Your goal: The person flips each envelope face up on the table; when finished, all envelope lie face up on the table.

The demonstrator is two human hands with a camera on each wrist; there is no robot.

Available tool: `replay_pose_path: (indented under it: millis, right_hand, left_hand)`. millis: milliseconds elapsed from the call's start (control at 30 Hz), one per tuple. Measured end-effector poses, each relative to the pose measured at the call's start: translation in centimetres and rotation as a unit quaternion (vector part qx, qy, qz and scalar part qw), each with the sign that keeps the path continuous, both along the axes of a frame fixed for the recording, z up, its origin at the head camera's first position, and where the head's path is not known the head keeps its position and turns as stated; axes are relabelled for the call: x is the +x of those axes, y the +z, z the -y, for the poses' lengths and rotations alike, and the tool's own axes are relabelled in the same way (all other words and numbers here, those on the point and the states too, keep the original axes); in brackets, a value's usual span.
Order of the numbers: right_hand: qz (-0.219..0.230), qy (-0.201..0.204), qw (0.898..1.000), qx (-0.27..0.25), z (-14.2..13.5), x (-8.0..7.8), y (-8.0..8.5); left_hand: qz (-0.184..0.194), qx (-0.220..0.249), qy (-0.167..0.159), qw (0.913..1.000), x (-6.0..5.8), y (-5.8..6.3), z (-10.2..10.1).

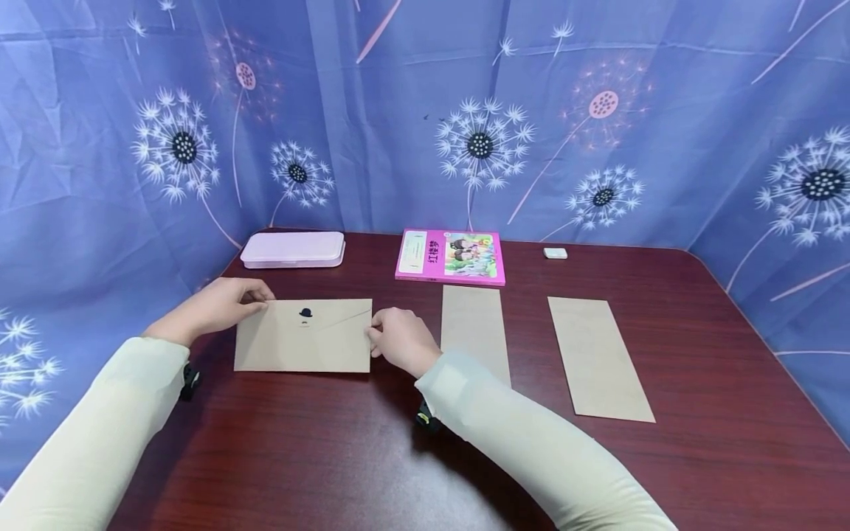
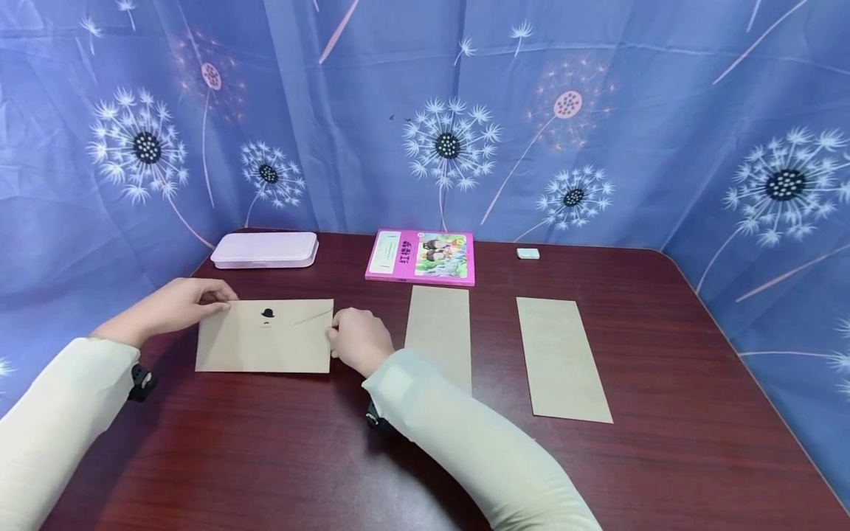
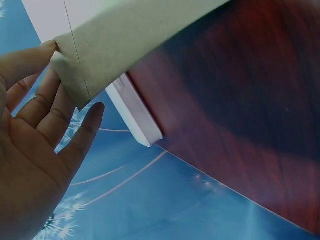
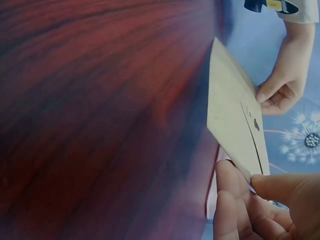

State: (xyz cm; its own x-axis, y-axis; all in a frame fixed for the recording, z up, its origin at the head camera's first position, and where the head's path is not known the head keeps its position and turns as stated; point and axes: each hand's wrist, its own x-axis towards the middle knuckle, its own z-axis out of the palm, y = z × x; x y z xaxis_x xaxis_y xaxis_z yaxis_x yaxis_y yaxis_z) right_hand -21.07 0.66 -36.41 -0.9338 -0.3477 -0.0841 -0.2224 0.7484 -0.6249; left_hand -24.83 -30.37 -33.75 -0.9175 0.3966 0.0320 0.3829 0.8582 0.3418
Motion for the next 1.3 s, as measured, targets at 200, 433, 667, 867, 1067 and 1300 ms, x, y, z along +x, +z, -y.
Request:
replay_pose_path:
  millis: [200, 433, 667, 867, 1067, 1300]
  right_hand:
    - [0.004, 0.002, 1.0, 0.007, 0.9, 0.1, -0.4]
    - [0.018, 0.013, 0.999, -0.039, 1.5, 0.3, -1.0]
    - [-0.021, 0.082, 0.996, -0.019, 1.8, 0.5, -1.7]
    - [-0.031, 0.123, 0.992, 0.011, 1.7, 0.7, -1.9]
    - [-0.052, 0.156, 0.985, 0.053, 2.0, 1.0, -1.7]
    - [-0.051, 0.15, 0.983, 0.092, 2.1, 1.2, -1.8]
  left_hand:
    - [0.01, -0.004, 0.001, 0.9999, -0.2, -0.6, 0.8]
    - [0.019, -0.025, 0.018, 0.9993, -0.4, -1.3, 1.4]
    - [0.028, -0.022, 0.029, 0.9989, -0.4, -2.0, 1.3]
    - [0.037, -0.01, 0.025, 0.999, -0.4, -2.3, 1.0]
    - [0.033, -0.025, 0.014, 0.999, -0.6, -3.0, 1.1]
    - [0.022, -0.028, 0.007, 0.9993, -0.2, -3.9, 1.3]
